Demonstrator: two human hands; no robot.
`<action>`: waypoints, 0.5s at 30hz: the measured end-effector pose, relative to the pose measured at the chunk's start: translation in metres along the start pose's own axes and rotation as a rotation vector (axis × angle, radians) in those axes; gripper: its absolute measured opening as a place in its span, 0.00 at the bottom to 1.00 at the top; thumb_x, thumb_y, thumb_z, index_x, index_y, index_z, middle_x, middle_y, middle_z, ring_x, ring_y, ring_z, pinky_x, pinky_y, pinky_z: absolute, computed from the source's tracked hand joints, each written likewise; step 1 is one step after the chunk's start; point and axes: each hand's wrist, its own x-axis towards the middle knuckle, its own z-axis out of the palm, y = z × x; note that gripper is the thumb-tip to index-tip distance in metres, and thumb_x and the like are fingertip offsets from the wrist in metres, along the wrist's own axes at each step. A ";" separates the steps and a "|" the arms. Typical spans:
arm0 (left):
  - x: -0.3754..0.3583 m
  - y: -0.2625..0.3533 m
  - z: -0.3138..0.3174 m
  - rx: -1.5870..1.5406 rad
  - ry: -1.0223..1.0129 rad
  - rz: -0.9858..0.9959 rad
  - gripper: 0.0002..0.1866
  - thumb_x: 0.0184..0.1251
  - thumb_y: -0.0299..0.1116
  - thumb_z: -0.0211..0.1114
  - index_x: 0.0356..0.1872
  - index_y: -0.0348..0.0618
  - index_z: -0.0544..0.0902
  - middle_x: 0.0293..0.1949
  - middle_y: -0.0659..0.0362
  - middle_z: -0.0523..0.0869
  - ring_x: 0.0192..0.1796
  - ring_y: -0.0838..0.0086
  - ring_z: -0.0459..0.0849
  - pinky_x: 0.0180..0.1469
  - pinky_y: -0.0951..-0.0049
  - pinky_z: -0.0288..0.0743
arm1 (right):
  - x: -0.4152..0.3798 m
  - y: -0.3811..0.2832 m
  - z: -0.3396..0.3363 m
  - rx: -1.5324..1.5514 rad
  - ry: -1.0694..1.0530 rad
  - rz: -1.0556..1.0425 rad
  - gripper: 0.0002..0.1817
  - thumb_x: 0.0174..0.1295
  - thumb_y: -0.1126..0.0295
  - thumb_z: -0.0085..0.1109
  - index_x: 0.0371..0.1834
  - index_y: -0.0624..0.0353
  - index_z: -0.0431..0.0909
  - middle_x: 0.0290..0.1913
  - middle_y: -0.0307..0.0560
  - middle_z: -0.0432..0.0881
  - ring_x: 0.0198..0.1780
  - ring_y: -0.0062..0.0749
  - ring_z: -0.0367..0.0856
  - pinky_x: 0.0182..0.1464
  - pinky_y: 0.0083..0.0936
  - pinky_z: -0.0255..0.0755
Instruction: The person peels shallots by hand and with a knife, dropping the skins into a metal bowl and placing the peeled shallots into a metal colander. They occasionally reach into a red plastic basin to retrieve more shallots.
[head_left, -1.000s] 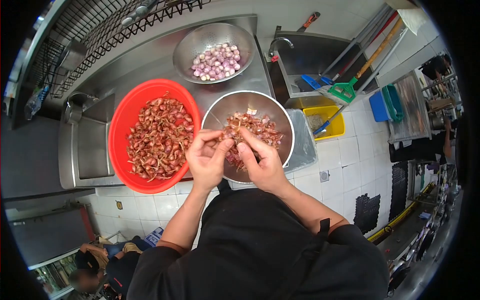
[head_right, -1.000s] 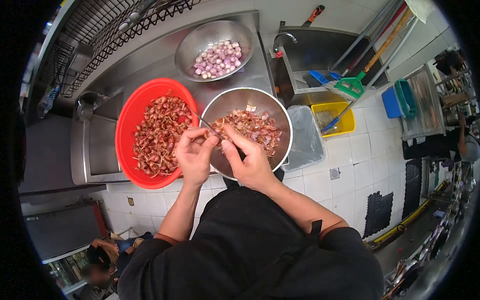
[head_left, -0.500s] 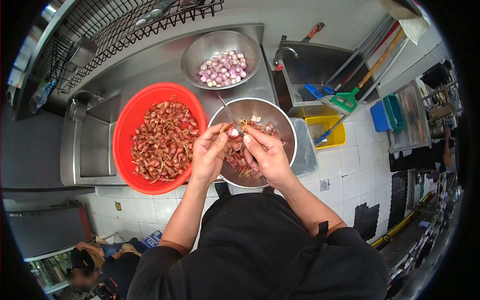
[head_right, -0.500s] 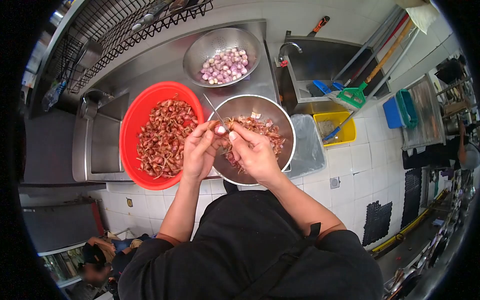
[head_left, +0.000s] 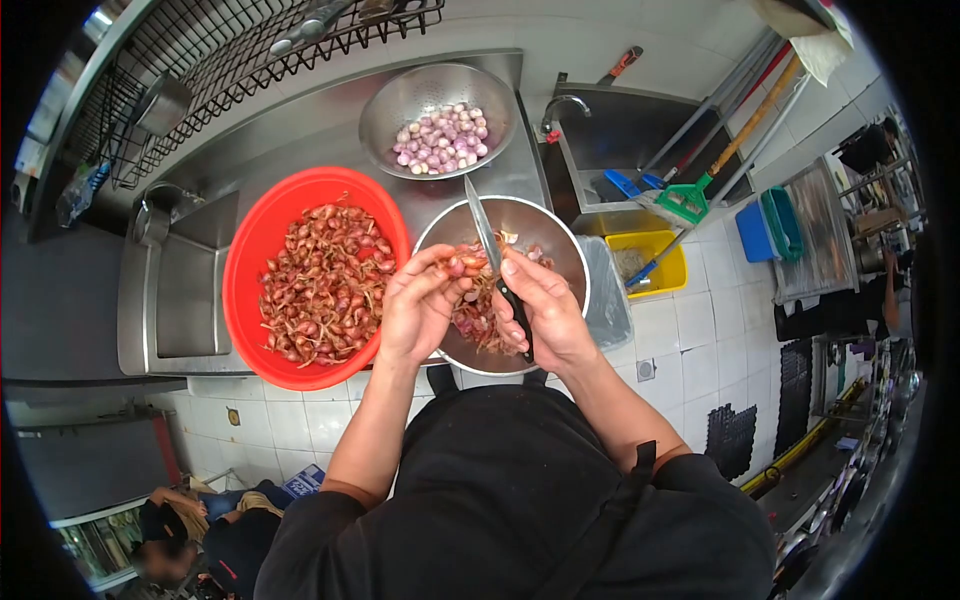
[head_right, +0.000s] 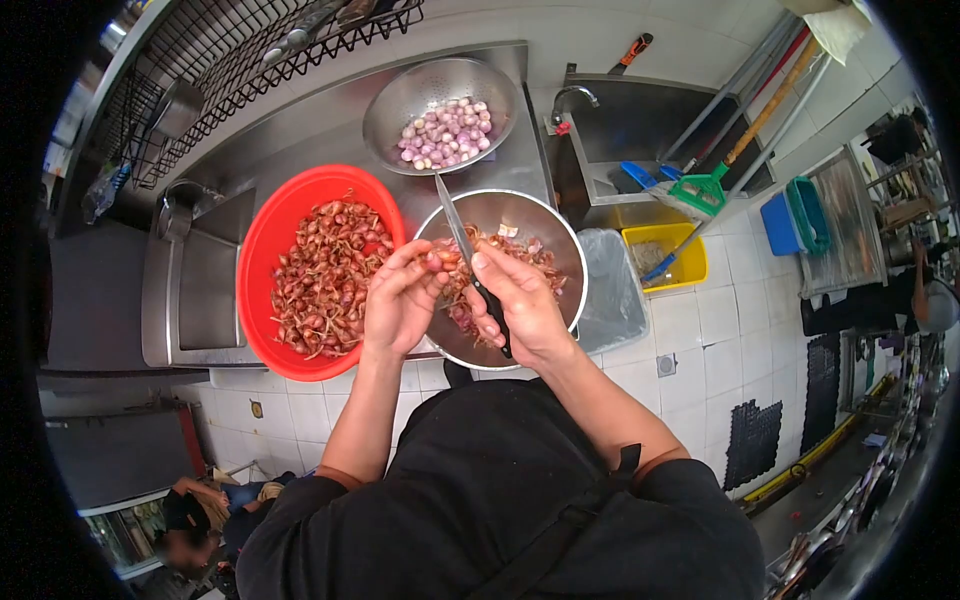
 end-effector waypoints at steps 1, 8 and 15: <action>0.000 0.001 0.003 -0.047 0.023 -0.026 0.11 0.76 0.26 0.54 0.52 0.33 0.80 0.44 0.51 0.87 0.44 0.68 0.86 0.51 0.68 0.82 | -0.001 0.000 0.001 0.000 0.000 0.001 0.21 0.77 0.58 0.50 0.67 0.55 0.69 0.22 0.36 0.72 0.15 0.16 0.65 0.14 0.13 0.58; -0.003 -0.013 0.000 0.313 -0.062 -0.032 0.08 0.72 0.22 0.61 0.49 0.34 0.80 0.45 0.56 0.85 0.41 0.76 0.84 0.45 0.76 0.79 | -0.004 0.013 -0.001 -0.167 0.039 -0.074 0.17 0.76 0.60 0.51 0.61 0.58 0.74 0.22 0.35 0.71 0.15 0.15 0.65 0.14 0.13 0.57; -0.003 -0.011 0.002 0.223 -0.071 0.119 0.10 0.68 0.19 0.64 0.48 0.36 0.80 0.47 0.54 0.85 0.43 0.76 0.84 0.48 0.77 0.79 | 0.002 0.003 -0.019 0.100 0.140 -0.006 0.15 0.76 0.62 0.51 0.59 0.57 0.78 0.21 0.34 0.72 0.16 0.14 0.64 0.16 0.13 0.57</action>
